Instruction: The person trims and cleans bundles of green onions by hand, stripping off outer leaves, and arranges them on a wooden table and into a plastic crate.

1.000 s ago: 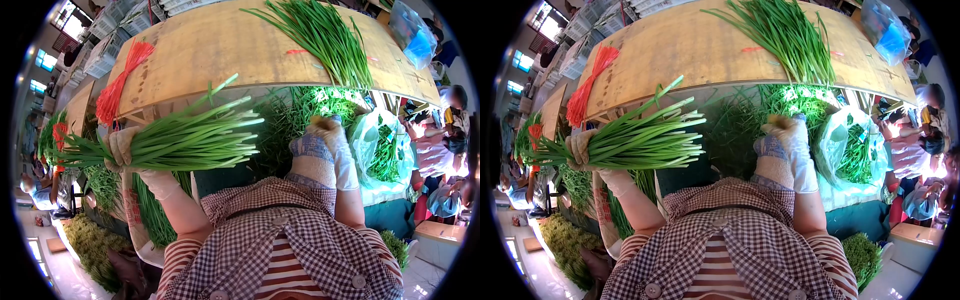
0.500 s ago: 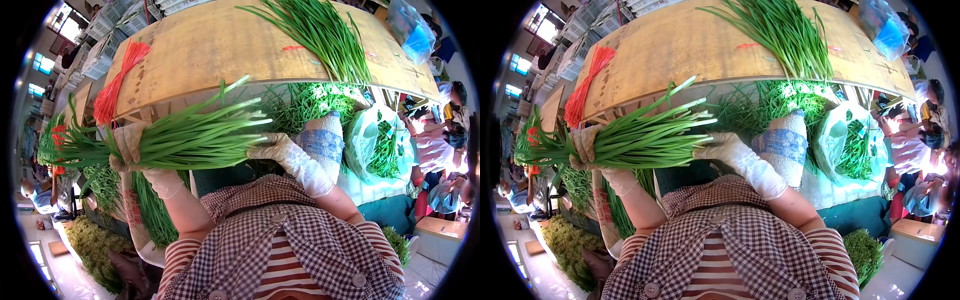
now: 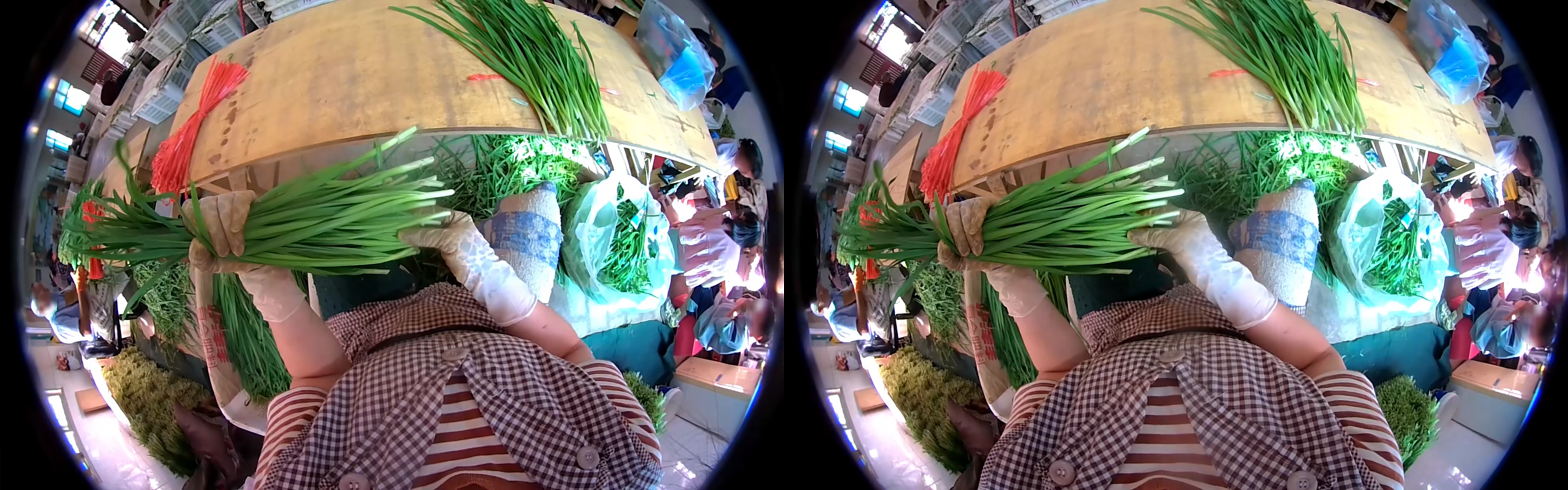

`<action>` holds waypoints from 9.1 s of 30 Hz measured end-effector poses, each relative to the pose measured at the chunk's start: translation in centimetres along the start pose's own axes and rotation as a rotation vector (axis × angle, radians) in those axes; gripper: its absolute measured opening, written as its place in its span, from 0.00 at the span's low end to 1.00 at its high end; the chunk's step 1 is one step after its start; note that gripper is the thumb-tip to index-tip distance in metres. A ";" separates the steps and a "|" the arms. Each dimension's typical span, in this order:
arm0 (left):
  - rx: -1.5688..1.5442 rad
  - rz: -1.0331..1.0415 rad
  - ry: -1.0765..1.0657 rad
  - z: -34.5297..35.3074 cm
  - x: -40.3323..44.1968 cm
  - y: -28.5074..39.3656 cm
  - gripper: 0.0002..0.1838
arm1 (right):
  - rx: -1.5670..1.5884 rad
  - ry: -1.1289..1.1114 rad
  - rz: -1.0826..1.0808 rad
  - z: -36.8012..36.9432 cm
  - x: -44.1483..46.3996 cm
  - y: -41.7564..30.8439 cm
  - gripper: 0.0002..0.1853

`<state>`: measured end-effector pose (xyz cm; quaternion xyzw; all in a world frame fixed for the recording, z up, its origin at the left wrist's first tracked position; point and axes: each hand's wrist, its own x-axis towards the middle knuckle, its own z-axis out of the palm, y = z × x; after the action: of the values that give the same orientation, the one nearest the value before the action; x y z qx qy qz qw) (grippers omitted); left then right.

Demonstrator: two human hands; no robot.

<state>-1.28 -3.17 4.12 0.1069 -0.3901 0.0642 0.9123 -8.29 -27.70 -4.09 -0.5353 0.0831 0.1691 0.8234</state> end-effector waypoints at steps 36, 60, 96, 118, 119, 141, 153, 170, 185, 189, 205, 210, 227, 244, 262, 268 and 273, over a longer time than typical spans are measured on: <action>-0.192 0.081 0.156 0.8 1.2 0.2 0.14 | -0.481 -0.089 -0.058 -1.4 -1.0 -4.1 0.18; -0.311 0.044 0.242 -0.9 0.2 0.9 0.13 | -0.583 -0.097 0.004 -1.5 -1.8 -4.4 0.12; -0.217 0.003 0.044 0.3 0.6 -0.4 0.11 | -0.681 0.328 -0.169 -7.3 -1.6 -8.3 0.16; -0.303 0.031 0.064 0.0 0.0 0.6 0.03 | -0.656 -0.141 -0.379 -2.8 -2.3 -6.0 0.22; -0.302 0.011 0.050 0.3 -0.3 0.0 0.03 | -0.786 -0.152 -0.555 -2.1 -1.9 -5.5 0.20; -0.204 -0.099 0.408 -2.3 0.0 4.1 0.10 | -1.549 0.406 -0.377 -12.1 1.9 -4.8 0.10; -0.372 -0.032 0.501 -1.1 -0.5 1.9 0.12 | -0.620 -0.115 -0.337 -0.5 2.9 -7.3 0.11; -0.086 -0.063 0.544 -1.5 -0.8 2.8 0.13 | -1.135 -0.013 -0.993 2.2 2.0 -8.1 0.09; -0.147 0.064 0.346 0.9 0.8 5.8 0.16 | -1.472 0.451 -0.460 -12.2 1.9 -5.2 0.10; -0.159 0.058 0.350 1.1 0.8 3.6 0.15 | -0.722 0.152 -0.644 -4.3 0.6 -8.2 0.09; -0.288 -0.018 0.388 1.1 0.5 1.6 0.15 | -0.274 0.013 -0.307 -3.7 2.9 -7.2 0.10; -0.269 -0.003 0.461 0.3 0.8 3.7 0.15 | -1.138 0.552 -0.479 -11.9 3.1 -5.7 0.07; -0.206 0.031 0.307 1.1 1.3 1.7 0.16 | -0.876 -0.041 -0.495 -0.2 -0.2 -2.8 0.12; 0.642 0.038 1.064 2.3 2.7 2.2 0.11 | -0.916 0.101 -0.800 -2.7 -3.0 -8.5 0.19; 0.624 0.024 1.085 0.3 0.1 0.8 0.06 | -1.384 0.224 -1.204 -0.6 0.7 -4.2 0.11; 0.549 0.128 1.144 1.7 1.3 1.9 0.05 | -1.208 0.413 -1.018 -5.9 0.5 -3.9 0.06; 0.528 0.117 1.087 1.4 1.5 2.9 0.06 | -1.140 0.335 -0.522 -4.1 -2.1 -7.8 0.09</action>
<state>-1.83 -0.71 6.57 0.2597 0.1555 0.2545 0.9185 -7.22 -34.69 1.56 -0.9101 -0.0252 -0.1046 0.4002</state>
